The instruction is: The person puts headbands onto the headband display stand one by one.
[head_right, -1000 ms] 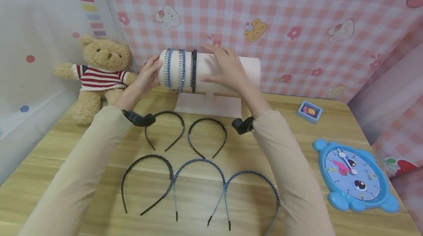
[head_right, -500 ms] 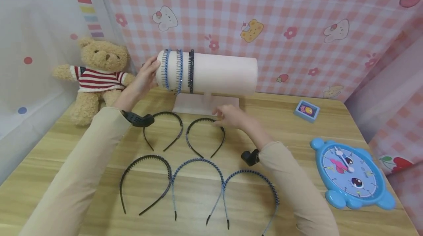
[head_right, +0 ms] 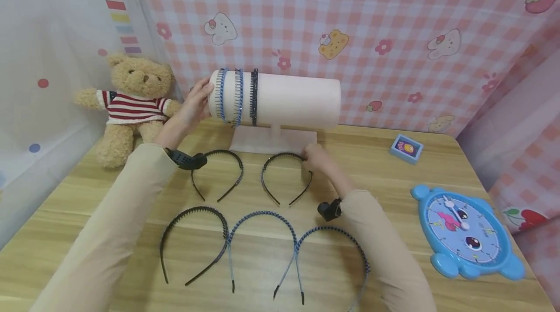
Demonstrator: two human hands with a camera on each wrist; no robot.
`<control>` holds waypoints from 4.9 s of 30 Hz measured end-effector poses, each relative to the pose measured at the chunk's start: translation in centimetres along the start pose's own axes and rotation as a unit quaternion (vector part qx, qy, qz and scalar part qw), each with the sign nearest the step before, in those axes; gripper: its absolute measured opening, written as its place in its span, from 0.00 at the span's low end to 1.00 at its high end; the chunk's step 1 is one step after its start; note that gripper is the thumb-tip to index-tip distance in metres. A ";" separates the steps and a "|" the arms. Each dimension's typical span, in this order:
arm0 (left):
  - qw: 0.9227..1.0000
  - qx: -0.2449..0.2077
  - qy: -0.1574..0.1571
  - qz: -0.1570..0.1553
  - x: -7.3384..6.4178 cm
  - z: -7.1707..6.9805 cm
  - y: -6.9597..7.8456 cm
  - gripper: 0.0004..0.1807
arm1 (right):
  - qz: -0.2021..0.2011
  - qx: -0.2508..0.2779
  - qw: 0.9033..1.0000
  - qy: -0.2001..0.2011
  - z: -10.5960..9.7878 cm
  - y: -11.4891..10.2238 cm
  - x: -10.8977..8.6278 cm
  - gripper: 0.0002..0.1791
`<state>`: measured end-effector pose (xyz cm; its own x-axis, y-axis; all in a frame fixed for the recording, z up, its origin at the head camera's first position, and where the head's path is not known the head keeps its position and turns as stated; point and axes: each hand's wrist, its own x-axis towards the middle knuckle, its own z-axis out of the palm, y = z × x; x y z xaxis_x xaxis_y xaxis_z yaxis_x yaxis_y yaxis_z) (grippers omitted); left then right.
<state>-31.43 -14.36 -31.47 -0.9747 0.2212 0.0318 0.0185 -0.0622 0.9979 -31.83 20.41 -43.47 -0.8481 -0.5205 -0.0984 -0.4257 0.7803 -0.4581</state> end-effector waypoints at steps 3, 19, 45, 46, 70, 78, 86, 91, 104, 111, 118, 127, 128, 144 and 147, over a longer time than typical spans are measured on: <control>1.000 0.002 0.000 0.000 0.0 0.0 0.0 0.31 | 0.033 0.040 0.999 -0.005 -1.3 3.4 -0.6 0.19; 1.000 0.002 -0.001 0.006 0.0 -0.1 -0.1 0.31 | 0.245 0.292 0.922 0.069 -13.2 -3.5 -9.6 0.34; 1.000 -0.002 0.003 0.001 0.0 0.0 0.0 0.31 | 0.138 0.216 0.936 0.243 -14.9 -9.2 -7.2 0.24; 1.000 -0.003 0.003 0.001 0.0 0.0 0.0 0.31 | 0.133 0.194 0.943 0.237 -15.0 -9.1 -7.1 0.27; 1.000 0.007 0.003 0.002 -0.2 0.0 0.2 0.31 | -0.035 -0.073 0.986 0.148 -15.6 -8.1 -4.5 0.51; 1.000 0.008 -0.001 0.002 -0.1 0.0 0.1 0.31 | -0.016 -0.130 0.985 0.115 -15.5 -11.0 -2.1 0.53; 1.000 0.003 0.003 0.001 -0.1 0.0 -0.1 0.31 | -0.042 -0.113 0.988 0.098 -14.8 -13.3 0.3 0.54; 1.000 0.002 0.002 -0.001 0.0 0.1 -0.3 0.31 | -0.038 -0.109 0.990 0.078 -14.7 -13.9 1.3 0.55; 1.000 0.007 0.005 0.002 -0.1 -0.1 -0.2 0.31 | -0.038 -0.109 0.992 0.043 -14.6 -14.8 2.4 0.53; 1.000 0.006 0.006 -0.001 -0.2 -0.1 -0.1 0.30 | -0.040 -0.108 0.992 0.058 -14.3 -15.2 2.3 0.54; 1.000 0.014 0.006 -0.003 0.0 -0.1 0.0 0.31 | -0.092 -0.113 0.977 0.152 -12.6 -15.5 1.5 0.55; 1.000 0.019 0.005 -0.003 0.2 -0.5 0.3 0.31 | -0.302 -0.126 0.910 0.253 -6.9 -17.8 0.9 0.21; 1.000 0.019 0.006 -0.002 0.3 -0.5 0.3 0.31 | -0.316 -0.129 0.909 0.240 -6.1 -18.0 1.1 0.19; 1.000 0.011 0.001 -0.006 0.3 -0.1 -0.2 0.32 | -0.001 -0.003 0.997 -0.072 1.6 -17.5 4.2 0.29; 1.000 0.007 0.006 -0.009 0.3 -0.2 -0.2 0.32 | 0.038 0.013 0.997 -0.069 2.4 -17.4 4.8 0.27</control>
<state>-31.73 -14.48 -31.68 -0.9775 0.2105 0.0124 0.0032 -0.0442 0.9990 -27.68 3.49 -38.06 -0.8256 -0.5038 -0.2539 -0.3511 0.8111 -0.4677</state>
